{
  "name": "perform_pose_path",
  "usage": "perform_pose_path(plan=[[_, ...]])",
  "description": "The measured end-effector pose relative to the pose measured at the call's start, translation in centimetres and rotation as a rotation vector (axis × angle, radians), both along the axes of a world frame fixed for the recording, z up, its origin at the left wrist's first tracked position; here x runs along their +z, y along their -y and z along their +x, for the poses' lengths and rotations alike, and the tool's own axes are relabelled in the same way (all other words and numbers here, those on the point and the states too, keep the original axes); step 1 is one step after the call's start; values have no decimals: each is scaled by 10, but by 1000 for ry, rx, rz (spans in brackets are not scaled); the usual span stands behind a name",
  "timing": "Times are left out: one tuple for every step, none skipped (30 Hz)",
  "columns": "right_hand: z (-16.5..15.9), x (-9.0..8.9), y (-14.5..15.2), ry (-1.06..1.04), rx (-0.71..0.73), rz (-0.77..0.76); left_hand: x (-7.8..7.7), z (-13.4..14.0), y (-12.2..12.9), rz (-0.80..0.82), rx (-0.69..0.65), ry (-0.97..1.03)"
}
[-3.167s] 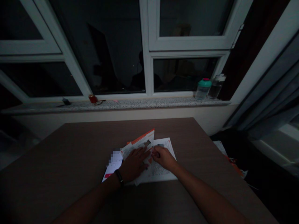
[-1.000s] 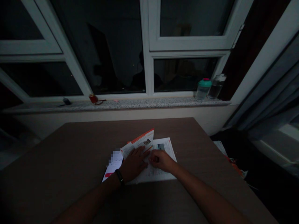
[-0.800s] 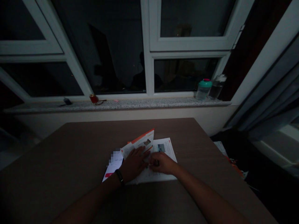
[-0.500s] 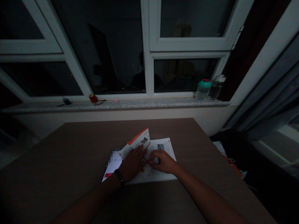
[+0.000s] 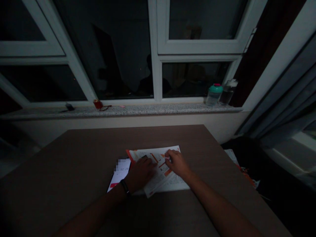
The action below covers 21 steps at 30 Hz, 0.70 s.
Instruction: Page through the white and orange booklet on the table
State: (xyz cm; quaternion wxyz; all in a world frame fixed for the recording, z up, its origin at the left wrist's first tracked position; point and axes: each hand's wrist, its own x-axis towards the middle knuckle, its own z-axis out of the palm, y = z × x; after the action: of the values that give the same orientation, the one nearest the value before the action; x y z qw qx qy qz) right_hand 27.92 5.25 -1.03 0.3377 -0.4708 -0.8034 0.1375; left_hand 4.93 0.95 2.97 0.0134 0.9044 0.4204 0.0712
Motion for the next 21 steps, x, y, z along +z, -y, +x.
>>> perform_pose_path(plan=[[0,1,0,6,-4,11,-1,0,0,-3,-26,6],[0,1,0,11,-7,22,-2,0,-1,-8,-49,17],[0,2,1,14,-8,32,-3,0,-1,-12,-64,33],[0,3,1,17,-9,41,-5,0,-2,-18,-74,54],[0,4,2,19,-13,51,-7,0,-2,-31,-94,70],[0,5,3,20,-20,61,-9,-1,-2,-35,-90,84],[0,5,3,22,-31,72,-11,-2,-2,-40,-82,83],[1,5,4,25,-44,83,-13,-3,-3,-40,-62,78],[1,4,4,29,-59,92,-15,-4,-3,-37,-33,66],[0,4,4,32,-71,99,-17,-5,-3,-32,-1,52],[0,3,3,33,-79,103,-18,-6,-4,-25,33,39],[0,3,3,33,-80,104,-20,-6,-4,-18,64,28],[0,2,3,30,-77,104,-21,-7,-4,-13,91,22],[0,2,3,27,-73,103,-22,-8,-4,-13,114,18],[0,2,3,24,-69,100,-23,-8,-4,-18,133,17],[0,2,3,23,-67,97,-22,-8,-3,-24,148,17],[0,2,3,23,-66,91,-22,-7,-3,-31,158,18],[0,3,4,22,-67,86,-21,-7,-2,-37,165,19],[0,4,4,19,-69,81,-20,-6,-1,-40,172,18],[-1,5,5,16,-71,75,-18,-6,-1,-42,179,15],[-1,6,5,12,-74,69,-17,-6,0,-43,185,12]])
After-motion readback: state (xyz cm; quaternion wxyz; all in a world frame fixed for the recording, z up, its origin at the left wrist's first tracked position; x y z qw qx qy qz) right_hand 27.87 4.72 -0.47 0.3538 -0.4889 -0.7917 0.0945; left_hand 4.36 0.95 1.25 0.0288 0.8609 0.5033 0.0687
